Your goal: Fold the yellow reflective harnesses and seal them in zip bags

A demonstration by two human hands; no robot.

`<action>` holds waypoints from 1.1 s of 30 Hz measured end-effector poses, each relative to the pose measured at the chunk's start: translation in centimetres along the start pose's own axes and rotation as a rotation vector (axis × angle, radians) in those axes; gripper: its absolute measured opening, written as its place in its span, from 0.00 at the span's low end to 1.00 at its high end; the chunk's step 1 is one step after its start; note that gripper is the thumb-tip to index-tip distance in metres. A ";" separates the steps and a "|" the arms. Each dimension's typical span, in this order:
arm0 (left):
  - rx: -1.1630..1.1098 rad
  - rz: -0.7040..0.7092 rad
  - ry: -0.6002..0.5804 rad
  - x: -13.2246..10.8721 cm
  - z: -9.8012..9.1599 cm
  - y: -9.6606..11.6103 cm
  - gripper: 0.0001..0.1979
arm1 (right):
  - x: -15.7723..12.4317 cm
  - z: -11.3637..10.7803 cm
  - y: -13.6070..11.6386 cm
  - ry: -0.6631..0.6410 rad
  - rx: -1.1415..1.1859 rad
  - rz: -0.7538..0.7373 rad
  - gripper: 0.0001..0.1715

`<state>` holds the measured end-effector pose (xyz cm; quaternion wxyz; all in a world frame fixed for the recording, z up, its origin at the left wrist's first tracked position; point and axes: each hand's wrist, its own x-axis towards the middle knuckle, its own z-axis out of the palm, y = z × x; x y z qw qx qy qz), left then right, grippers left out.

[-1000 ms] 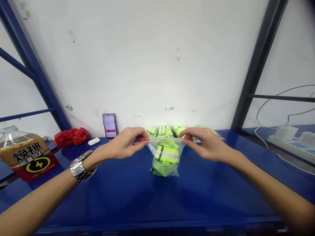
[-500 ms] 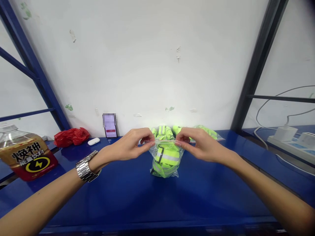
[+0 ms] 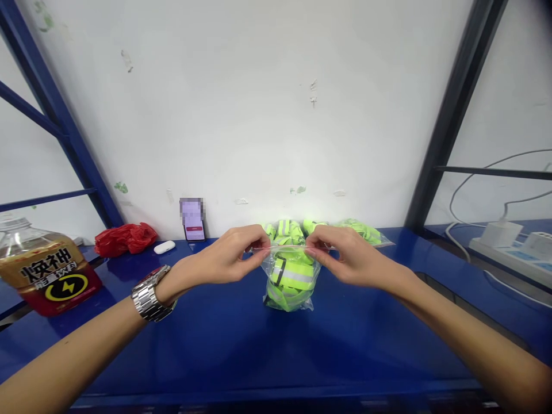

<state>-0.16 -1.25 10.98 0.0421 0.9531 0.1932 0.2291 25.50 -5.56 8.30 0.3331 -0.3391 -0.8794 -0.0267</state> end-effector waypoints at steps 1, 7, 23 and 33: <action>-0.011 0.000 -0.007 0.1 0.0 0.1 0.08 | 0.0 -0.1 -0.1 -0.009 0.011 0.009 0.08; -0.012 0.031 -0.037 0.8 0.2 0.7 0.09 | 0.3 -0.2 -0.9 -0.034 0.040 -0.010 0.07; 0.010 0.043 -0.063 1.2 0.5 1.4 0.08 | 0.4 0.6 -0.9 0.001 0.009 -0.076 0.07; 0.105 0.059 -0.187 1.7 0.2 2.4 0.09 | 0.5 0.7 -1.1 0.004 0.007 -0.102 0.06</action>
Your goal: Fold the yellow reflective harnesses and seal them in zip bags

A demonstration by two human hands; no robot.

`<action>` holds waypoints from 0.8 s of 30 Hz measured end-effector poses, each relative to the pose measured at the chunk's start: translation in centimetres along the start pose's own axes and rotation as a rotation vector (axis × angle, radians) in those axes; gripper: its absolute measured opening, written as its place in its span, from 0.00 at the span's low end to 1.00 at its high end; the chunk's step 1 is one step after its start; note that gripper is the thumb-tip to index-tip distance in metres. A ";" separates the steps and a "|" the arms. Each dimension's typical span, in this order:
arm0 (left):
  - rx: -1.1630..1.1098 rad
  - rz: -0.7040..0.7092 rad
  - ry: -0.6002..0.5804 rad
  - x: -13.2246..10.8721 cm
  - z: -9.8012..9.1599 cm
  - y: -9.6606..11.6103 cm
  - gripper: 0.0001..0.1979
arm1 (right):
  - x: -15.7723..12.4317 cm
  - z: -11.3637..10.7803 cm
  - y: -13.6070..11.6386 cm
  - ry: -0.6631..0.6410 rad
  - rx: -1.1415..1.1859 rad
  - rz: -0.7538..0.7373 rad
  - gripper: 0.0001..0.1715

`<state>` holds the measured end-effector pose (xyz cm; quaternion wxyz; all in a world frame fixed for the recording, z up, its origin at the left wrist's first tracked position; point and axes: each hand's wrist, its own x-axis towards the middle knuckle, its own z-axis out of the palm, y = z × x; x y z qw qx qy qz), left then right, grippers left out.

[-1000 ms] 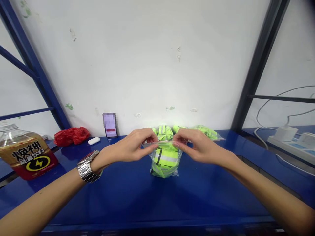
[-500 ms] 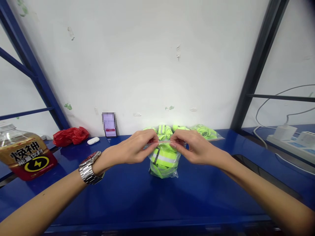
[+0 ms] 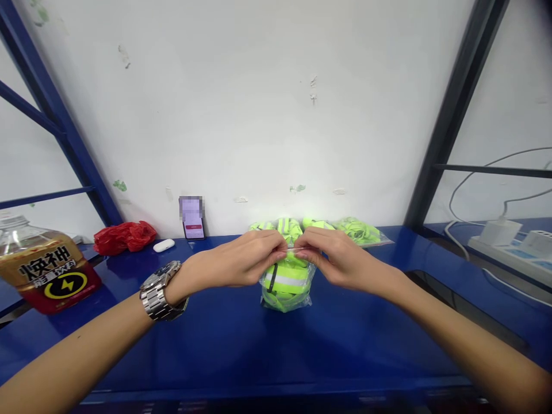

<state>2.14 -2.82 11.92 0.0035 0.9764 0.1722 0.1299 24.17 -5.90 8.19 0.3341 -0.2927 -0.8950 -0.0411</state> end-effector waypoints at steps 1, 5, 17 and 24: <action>0.002 -0.012 -0.010 0.0 -0.1 0.0 0.09 | 0.0 0.0 -0.1 -0.001 -0.002 0.004 0.06; -0.004 -0.046 -0.017 0.2 -0.4 0.0 0.07 | -0.1 0.0 -0.3 -0.013 -0.018 0.006 0.06; 0.088 0.007 0.030 -0.3 -0.1 -0.7 0.08 | -0.6 -0.2 -0.4 -0.020 -0.013 0.030 0.14; 0.213 0.082 0.119 -0.3 0.8 -0.9 0.14 | -0.3 1.2 0.3 0.152 -0.243 -0.057 0.08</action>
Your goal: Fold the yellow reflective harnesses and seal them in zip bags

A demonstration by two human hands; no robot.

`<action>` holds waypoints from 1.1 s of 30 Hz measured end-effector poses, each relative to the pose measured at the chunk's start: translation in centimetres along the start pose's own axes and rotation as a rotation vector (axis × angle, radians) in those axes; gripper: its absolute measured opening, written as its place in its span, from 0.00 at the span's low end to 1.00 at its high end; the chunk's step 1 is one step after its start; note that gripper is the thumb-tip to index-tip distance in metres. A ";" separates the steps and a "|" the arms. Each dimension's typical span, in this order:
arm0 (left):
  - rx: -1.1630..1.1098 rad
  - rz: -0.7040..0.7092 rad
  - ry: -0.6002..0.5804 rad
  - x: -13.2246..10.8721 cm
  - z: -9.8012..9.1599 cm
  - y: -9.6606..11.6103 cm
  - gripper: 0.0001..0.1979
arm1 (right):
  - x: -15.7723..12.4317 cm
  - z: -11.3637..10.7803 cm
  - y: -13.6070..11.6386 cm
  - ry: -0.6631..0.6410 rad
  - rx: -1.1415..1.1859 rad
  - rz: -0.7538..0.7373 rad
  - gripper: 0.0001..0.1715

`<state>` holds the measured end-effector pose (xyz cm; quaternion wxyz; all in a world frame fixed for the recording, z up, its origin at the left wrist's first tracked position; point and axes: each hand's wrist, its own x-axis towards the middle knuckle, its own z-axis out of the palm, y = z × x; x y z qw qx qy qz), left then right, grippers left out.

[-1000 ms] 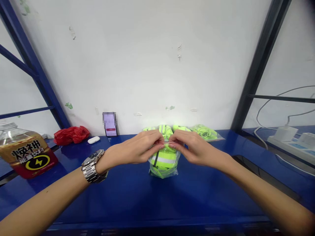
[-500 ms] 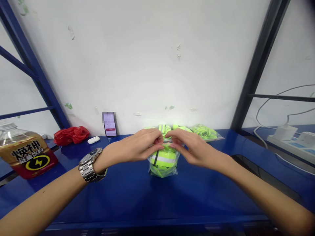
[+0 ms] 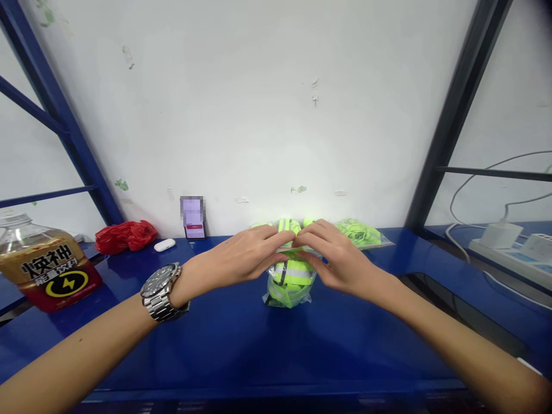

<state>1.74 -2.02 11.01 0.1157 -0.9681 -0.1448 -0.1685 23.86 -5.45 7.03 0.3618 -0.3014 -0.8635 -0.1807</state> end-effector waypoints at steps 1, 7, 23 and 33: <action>0.001 0.005 0.007 0.0 0.0 0.0 0.13 | -0.1 0.4 0.2 0.052 -0.019 -0.017 0.09; -0.098 -0.034 0.033 0.1 -0.1 -0.2 0.10 | -0.5 2.2 1.2 0.317 -0.049 -0.122 0.14; -0.493 -0.357 -0.069 1.2 -1.0 0.0 0.12 | 1.0 0.9 0.0 0.045 0.038 0.021 0.05; -0.373 -0.276 -0.169 1.4 -1.8 0.8 0.08 | 1.1 0.7 -0.7 0.008 -0.042 0.012 0.08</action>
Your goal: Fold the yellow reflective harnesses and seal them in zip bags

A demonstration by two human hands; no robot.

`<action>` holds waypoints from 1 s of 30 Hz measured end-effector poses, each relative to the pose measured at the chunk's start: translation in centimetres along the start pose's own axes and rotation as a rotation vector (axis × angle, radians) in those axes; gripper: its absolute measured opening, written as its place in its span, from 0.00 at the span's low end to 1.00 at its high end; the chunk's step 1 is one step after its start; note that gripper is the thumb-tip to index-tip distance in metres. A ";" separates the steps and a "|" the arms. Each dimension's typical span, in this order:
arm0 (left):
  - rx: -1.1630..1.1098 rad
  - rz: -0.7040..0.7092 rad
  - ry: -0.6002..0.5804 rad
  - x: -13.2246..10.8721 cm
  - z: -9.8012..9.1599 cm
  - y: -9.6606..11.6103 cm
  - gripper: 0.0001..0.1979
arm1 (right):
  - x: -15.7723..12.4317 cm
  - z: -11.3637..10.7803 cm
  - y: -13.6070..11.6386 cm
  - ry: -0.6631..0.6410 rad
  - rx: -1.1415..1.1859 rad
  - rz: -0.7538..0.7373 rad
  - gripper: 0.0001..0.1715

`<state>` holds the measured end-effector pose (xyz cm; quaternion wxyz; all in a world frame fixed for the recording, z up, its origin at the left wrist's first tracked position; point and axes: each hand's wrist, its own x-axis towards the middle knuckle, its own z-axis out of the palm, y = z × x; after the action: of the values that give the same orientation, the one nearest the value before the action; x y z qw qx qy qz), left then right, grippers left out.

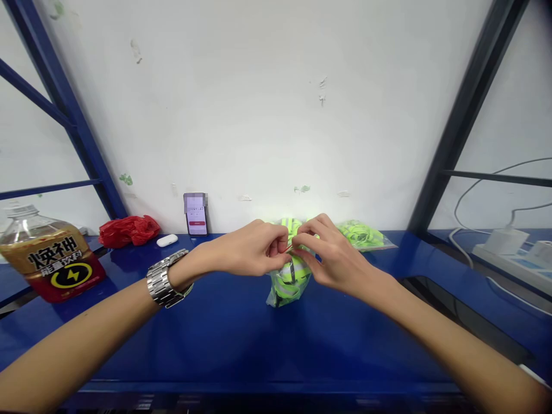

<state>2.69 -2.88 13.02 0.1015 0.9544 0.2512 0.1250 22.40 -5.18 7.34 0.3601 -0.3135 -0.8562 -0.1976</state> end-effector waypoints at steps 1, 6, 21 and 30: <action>0.036 0.009 -0.005 -0.1 -0.1 0.1 0.07 | 0.1 -0.1 -0.2 -0.009 -0.007 -0.002 0.08; 0.204 0.078 0.060 -0.3 -0.3 0.1 0.07 | 0.1 -0.3 -0.3 -0.011 -0.129 0.025 0.07; 0.114 0.093 0.105 -0.7 -0.2 -0.7 0.08 | -1.2 0.4 1.2 0.006 -0.171 -0.046 0.13; 0.116 0.096 0.123 -0.6 0.0 -0.8 0.09 | -1.7 1.3 1.7 0.120 -0.126 -0.075 0.16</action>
<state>1.78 -2.49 12.67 0.0242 0.9601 0.2180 0.1733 23.85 -3.84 5.45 0.3828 -0.2908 -0.8300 -0.2829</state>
